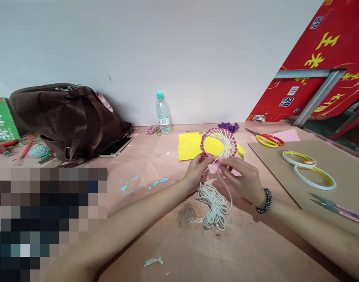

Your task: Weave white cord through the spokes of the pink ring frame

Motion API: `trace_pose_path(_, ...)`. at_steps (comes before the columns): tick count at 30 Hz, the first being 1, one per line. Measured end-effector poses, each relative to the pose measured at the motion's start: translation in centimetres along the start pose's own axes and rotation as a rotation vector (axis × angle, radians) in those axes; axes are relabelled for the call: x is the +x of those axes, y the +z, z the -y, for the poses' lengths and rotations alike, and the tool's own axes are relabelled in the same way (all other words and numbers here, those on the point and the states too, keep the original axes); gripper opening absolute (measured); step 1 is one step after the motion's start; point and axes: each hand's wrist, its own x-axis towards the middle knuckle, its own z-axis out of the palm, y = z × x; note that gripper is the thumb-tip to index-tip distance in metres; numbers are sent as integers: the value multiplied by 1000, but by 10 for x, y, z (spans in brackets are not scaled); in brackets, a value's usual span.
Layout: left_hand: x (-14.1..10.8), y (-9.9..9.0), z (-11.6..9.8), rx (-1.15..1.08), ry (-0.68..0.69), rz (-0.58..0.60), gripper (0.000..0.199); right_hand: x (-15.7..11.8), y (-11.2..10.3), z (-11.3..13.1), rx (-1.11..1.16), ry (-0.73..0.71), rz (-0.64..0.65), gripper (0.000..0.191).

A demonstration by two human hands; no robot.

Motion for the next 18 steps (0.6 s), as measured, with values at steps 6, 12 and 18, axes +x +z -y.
trace_pose_path(6, -2, 3, -1, 81, 74, -64, 30, 2, -2, -6, -81, -58, -4, 12)
trace_pose_path(12, -1, 2, 4, 61, 84, -55, 35, -2, 1, -13, -146, -54, -3, 9)
trace_pose_path(18, 1, 0, 10, 69, 91, -46, 31, -1, 2, -18, -226, -116, -21, 5)
